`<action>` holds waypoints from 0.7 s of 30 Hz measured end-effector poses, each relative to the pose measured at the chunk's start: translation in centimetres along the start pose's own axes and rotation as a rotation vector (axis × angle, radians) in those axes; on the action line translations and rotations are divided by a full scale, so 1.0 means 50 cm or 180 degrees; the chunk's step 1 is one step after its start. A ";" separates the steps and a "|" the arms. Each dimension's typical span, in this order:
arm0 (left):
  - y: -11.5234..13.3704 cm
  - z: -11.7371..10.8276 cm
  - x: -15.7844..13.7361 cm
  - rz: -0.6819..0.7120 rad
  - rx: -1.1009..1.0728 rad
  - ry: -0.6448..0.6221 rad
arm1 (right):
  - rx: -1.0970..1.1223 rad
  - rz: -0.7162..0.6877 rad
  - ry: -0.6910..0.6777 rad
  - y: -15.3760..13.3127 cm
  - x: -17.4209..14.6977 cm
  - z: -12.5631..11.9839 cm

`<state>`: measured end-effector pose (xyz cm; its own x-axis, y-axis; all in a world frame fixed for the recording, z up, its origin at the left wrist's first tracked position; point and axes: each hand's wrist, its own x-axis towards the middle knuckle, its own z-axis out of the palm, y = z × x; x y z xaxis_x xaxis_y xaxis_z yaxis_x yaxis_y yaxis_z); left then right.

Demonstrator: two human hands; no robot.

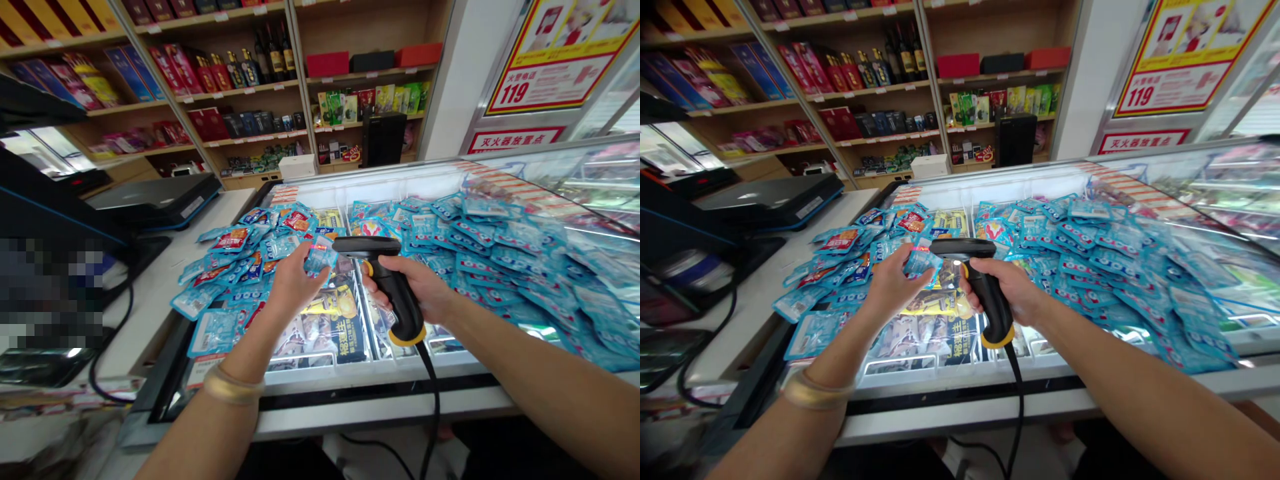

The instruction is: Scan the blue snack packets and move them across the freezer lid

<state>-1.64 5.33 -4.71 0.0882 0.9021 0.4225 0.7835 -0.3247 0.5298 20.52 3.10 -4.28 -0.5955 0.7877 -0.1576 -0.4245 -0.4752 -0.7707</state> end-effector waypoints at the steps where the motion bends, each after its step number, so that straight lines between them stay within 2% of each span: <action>1: -0.003 0.003 0.001 -0.0018 -0.0162 0.0015 | 0.0003 0.0004 0.0018 -0.001 0.001 0.001; 6: 0.018 0.029 0.022 -0.0289 -0.1236 0.0164 | 0.0077 -0.0177 0.0355 -0.042 -0.011 0.003; 11: 0.096 0.076 0.059 -0.0630 -0.1689 -0.0156 | 0.0004 -0.0757 0.0870 -0.116 -0.076 -0.032; 13: 0.121 0.101 0.066 -0.0557 -0.1702 -0.0542 | -0.0005 -0.0929 0.1021 -0.135 -0.111 -0.055; 16: 0.141 0.135 0.058 -0.0119 -0.0977 -0.1195 | -0.0047 -0.1085 0.1150 -0.144 -0.155 -0.090; 19: 0.154 0.163 0.041 0.0109 0.0271 -0.1188 | -0.0072 -0.1091 0.1211 -0.138 -0.174 -0.112; 21: 0.166 0.178 0.036 0.0157 0.0671 -0.1241 | -0.0029 -0.1037 0.1233 -0.131 -0.175 -0.117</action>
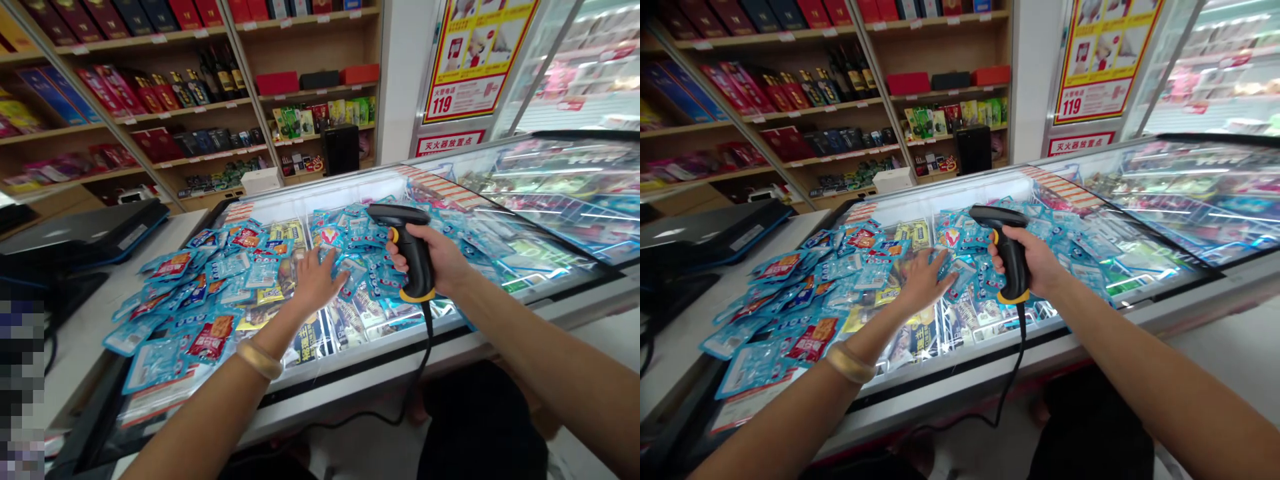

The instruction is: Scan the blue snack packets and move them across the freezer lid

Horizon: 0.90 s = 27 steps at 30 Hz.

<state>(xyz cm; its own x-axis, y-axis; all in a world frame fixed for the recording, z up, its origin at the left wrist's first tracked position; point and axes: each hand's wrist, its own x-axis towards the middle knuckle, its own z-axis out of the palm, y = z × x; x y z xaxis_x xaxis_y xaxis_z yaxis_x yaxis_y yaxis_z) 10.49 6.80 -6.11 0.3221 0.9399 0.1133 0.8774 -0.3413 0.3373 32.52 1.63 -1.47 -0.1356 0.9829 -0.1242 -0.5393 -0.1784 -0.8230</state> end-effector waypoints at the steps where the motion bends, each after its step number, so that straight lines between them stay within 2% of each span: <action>1: 0.008 0.005 0.003 0.0018 0.0063 -0.0090 | 0.0022 0.0043 0.0009 0.003 0.001 0.000; 9: 0.063 0.016 0.035 -0.0060 -0.0012 -0.0434 | 0.0060 0.0122 -0.0003 0.014 0.006 0.014; 13: 0.049 -0.002 0.023 -0.0049 -0.0287 -0.0174 | -0.0058 0.0074 -0.0102 0.010 0.007 0.017; 17: -0.023 -0.066 0.005 0.0087 -0.0349 0.0411 | -0.0110 0.0056 -0.0302 0.010 0.022 0.052; 22: -0.153 -0.152 -0.020 -0.0593 0.0089 0.1031 | -0.0071 0.0276 -0.0534 0.047 0.065 0.147; 24: -0.192 -0.159 -0.031 -0.0880 0.0356 0.1067 | -0.0075 0.0440 -0.0673 0.076 0.081 0.180; 27: -0.220 -0.139 -0.045 -0.1142 0.0613 0.1005 | -0.0131 0.0696 -0.0800 0.123 0.094 0.206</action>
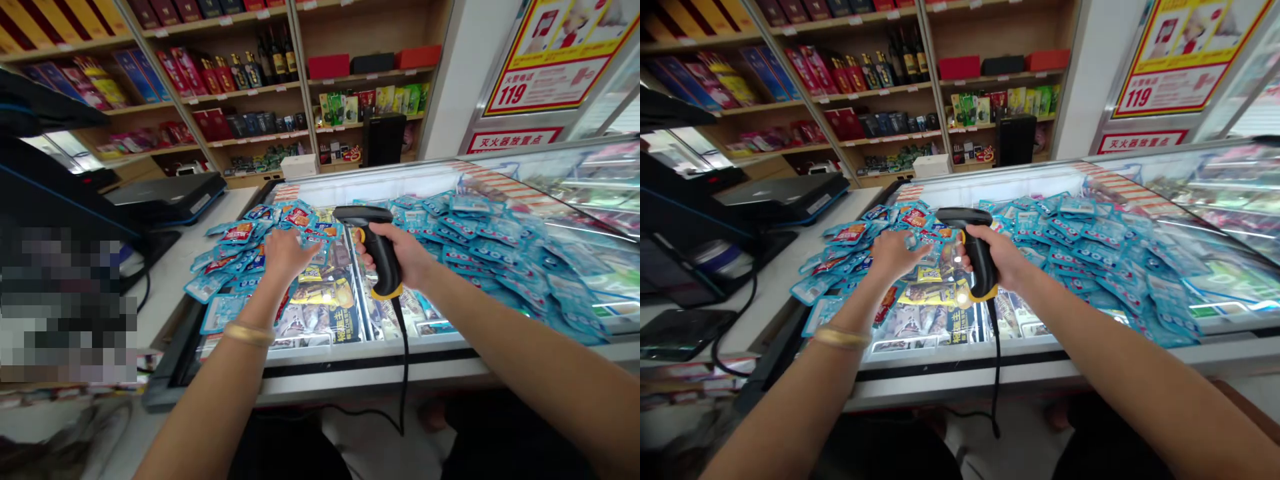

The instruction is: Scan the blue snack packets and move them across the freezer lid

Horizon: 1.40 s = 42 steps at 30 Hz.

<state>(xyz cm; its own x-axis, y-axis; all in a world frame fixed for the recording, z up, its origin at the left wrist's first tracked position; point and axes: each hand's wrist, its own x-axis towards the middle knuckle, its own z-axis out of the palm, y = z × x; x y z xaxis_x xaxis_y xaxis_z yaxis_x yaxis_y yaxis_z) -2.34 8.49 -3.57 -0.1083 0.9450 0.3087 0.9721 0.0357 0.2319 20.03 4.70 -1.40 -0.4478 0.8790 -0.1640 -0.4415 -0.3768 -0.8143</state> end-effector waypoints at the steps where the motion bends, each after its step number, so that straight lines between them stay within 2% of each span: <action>1: -0.001 0.008 -0.005 -0.0025 0.0054 -0.0005 | -0.0016 0.0077 -0.0018 0.013 0.004 0.001; 5: 0.009 0.024 -0.011 -0.0095 -0.0017 -0.0081 | -0.0081 0.0217 -0.0019 0.044 0.000 -0.013; 9: 0.011 0.020 -0.005 -0.0163 -0.0653 -0.0067 | -0.0102 0.0254 0.0036 0.044 -0.012 -0.025; 12: 0.011 0.016 -0.009 -0.0087 -0.1547 -0.0029 | -0.0110 0.0250 0.0029 0.038 -0.019 -0.024; 16: 0.026 0.006 -0.024 -0.0619 -0.3291 -0.0574 | -0.0185 0.0253 -0.0076 0.033 -0.028 -0.019; 19: 0.038 -0.003 -0.031 -0.0822 -0.3931 -0.0620 | -0.0214 0.0309 -0.0130 0.034 -0.034 -0.016; 26: 0.034 0.003 -0.031 -0.0389 -0.3764 -0.0023 | -0.0152 0.0395 -0.0178 0.042 -0.034 -0.015; 31: 0.033 0.004 -0.033 -0.0299 -0.3596 -0.0016 | -0.0200 0.0390 -0.0178 0.045 -0.029 -0.019; 42: 0.030 0.016 -0.031 -0.0416 -0.3606 0.0074 | -0.0127 0.0459 -0.0177 0.049 -0.018 -0.020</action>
<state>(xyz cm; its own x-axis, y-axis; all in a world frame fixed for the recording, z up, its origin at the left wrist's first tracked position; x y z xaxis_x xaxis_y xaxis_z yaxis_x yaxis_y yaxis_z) -0.55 7.33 -4.43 -0.2101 0.9489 0.2353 0.2075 -0.1919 0.9592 20.11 3.25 -3.80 -0.5471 0.7986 -0.2508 -0.3388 -0.4852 -0.8061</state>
